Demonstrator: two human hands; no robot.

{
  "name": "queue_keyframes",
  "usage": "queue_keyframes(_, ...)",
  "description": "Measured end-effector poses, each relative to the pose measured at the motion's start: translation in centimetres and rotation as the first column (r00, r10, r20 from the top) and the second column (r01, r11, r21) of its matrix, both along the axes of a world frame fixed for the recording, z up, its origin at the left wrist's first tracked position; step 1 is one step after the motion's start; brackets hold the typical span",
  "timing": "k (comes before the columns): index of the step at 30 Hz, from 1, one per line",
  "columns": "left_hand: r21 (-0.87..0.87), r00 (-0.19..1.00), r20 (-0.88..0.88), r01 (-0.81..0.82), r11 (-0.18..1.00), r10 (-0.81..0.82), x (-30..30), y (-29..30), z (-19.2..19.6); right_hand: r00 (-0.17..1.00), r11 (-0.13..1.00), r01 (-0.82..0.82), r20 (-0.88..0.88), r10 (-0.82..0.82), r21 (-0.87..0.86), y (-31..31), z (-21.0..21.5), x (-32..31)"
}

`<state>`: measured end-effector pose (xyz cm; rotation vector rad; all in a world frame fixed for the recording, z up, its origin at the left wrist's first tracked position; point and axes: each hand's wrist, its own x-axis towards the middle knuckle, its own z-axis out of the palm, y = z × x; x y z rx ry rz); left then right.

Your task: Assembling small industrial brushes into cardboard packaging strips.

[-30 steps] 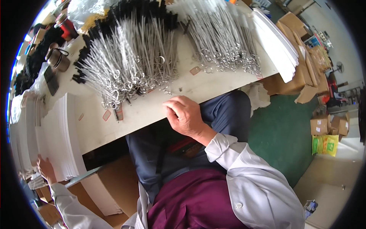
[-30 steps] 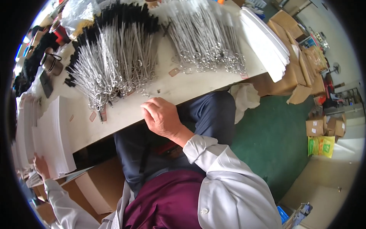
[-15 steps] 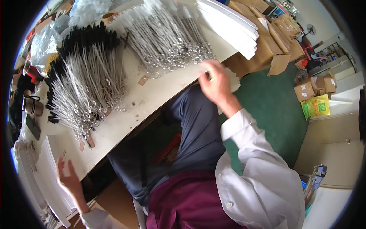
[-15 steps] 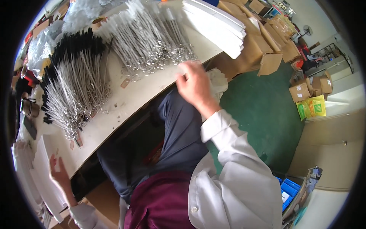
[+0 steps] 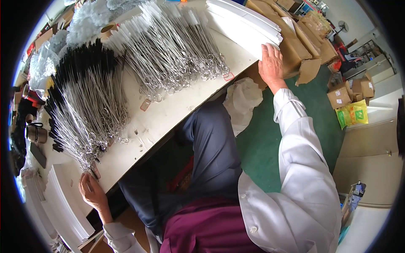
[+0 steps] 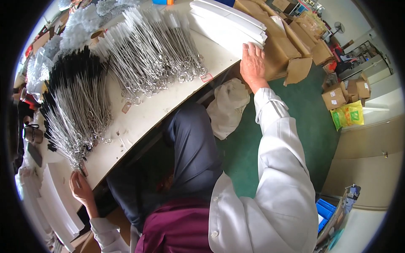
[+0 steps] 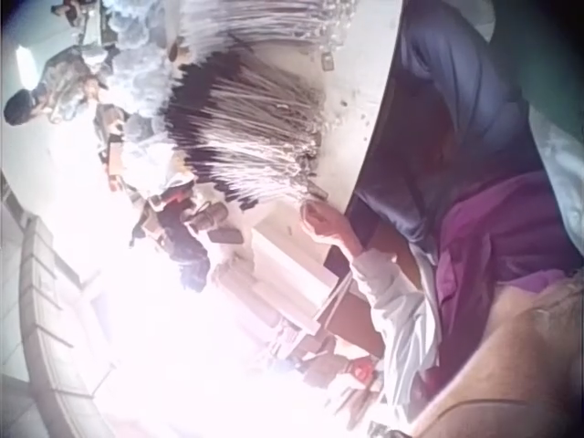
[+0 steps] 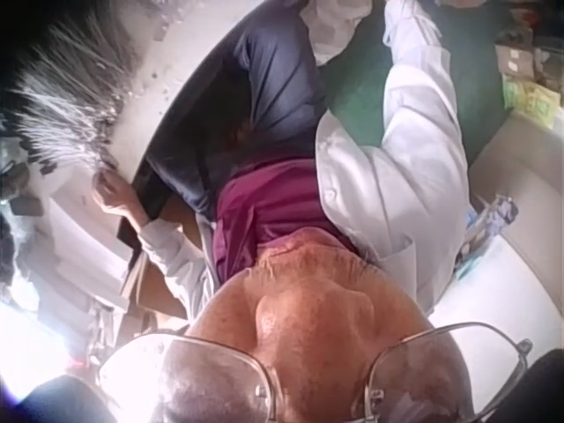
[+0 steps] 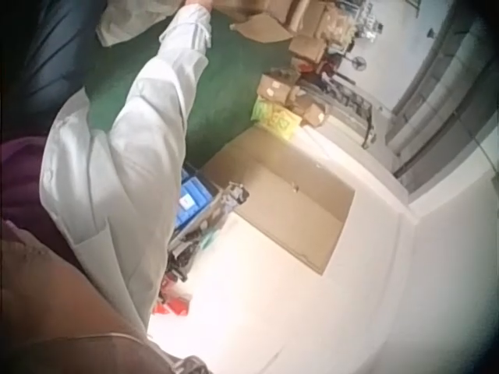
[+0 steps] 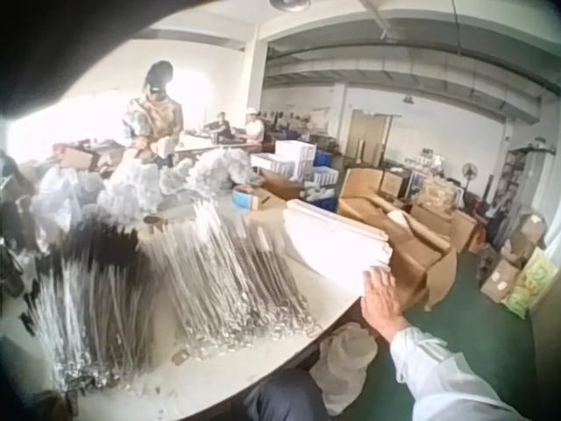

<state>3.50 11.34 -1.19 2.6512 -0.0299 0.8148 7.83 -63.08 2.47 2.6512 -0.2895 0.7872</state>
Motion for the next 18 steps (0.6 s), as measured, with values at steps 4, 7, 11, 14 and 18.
queue_keyframes(4, -0.014, 1.000, 0.014, -0.015, 1.000, 0.015, -0.3, 0.1, -0.2, 0.999, 0.999, -0.043, 0.016, 0.043, 0.029, 0.2, 0.1, -0.3)
queue_keyframes(7, -0.022, 1.000, 0.023, 0.006, 1.000, -0.006, -0.1, 0.3, -0.3, 0.999, 0.997, -0.042, 0.032, 0.039, 0.071, 0.6, 0.3, -1.0)
queue_keyframes(11, 0.000, 0.999, 0.032, 0.009, 1.000, -0.009, -0.1, 0.5, -0.5, 0.999, 0.994, -0.029, 0.026, 0.026, 0.106, 1.4, 0.9, -1.6)
queue_keyframes(14, 0.004, 0.999, 0.039, 0.018, 1.000, -0.018, -0.1, 0.5, -0.5, 1.000, 0.992, -0.009, 0.013, 0.008, 0.124, 1.8, 1.0, -1.7)
queue_keyframes(18, -0.037, 1.000, 0.022, 0.011, 0.999, -0.011, -0.1, 0.0, -0.3, 1.000, 0.995, 0.008, 0.015, -0.010, 0.097, 1.9, 2.0, -1.9)
